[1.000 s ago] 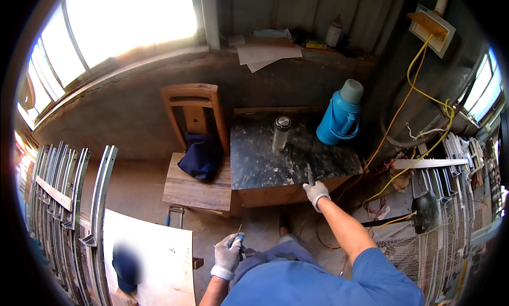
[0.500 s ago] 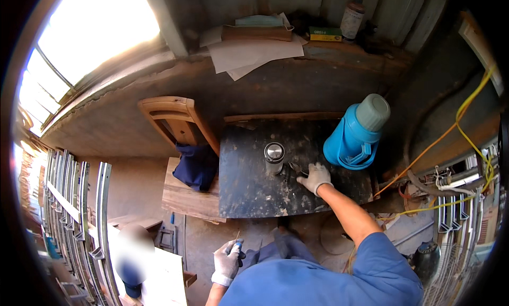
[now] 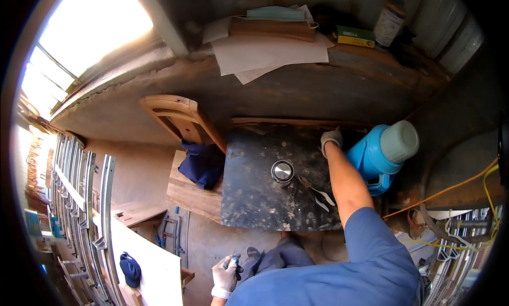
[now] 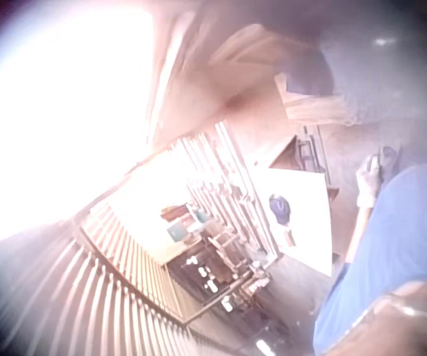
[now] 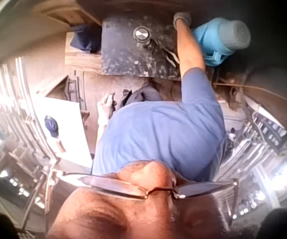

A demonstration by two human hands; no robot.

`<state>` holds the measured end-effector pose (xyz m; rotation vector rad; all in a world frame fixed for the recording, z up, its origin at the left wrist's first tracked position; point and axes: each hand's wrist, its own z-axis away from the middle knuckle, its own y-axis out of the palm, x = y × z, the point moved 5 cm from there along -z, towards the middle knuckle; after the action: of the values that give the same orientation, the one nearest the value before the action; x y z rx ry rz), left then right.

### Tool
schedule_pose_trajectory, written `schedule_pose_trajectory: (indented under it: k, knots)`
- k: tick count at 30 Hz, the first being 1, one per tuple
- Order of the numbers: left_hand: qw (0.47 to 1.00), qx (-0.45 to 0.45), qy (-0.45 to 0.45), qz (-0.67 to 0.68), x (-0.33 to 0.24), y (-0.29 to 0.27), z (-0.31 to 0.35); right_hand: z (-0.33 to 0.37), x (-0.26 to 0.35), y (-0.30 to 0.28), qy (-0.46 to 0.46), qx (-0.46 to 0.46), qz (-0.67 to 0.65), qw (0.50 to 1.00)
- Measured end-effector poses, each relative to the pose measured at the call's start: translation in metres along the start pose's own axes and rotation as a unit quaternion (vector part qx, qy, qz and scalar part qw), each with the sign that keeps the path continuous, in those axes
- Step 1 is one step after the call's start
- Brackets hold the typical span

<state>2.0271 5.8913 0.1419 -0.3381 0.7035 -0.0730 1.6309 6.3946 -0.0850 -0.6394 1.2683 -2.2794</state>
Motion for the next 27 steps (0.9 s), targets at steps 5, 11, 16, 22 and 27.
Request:
schedule_pose_trajectory:
  k: [5, 11, 16, 22, 27]
  knots:
    - [1.0, -0.007, -0.004, 0.023, 0.006, 0.0, 0.001, -0.027, 0.007, 0.014, -0.107, -0.036, 0.306, 0.945]
    - [0.999, -0.005, 0.013, 0.029, 0.01, 0.004, -0.002, 0.057, 0.023, -0.045, -0.063, -0.12, 0.037, 0.99]
    - [0.999, -0.007, 0.019, 0.031, 0.015, 0.001, -0.003, 0.064, 0.022, -0.059, -0.137, -0.226, 0.164, 0.951]
    - [0.999, -0.019, 0.02, 0.028, 0.022, 0.004, 0.003, 0.084, 0.046, -0.057, -0.168, -0.057, 0.246, 0.953]
    - [0.99, -0.006, 0.131, -0.044, 0.029, -0.001, -0.015, 0.111, 0.081, -0.08, -0.295, -0.181, 0.26, 0.901]
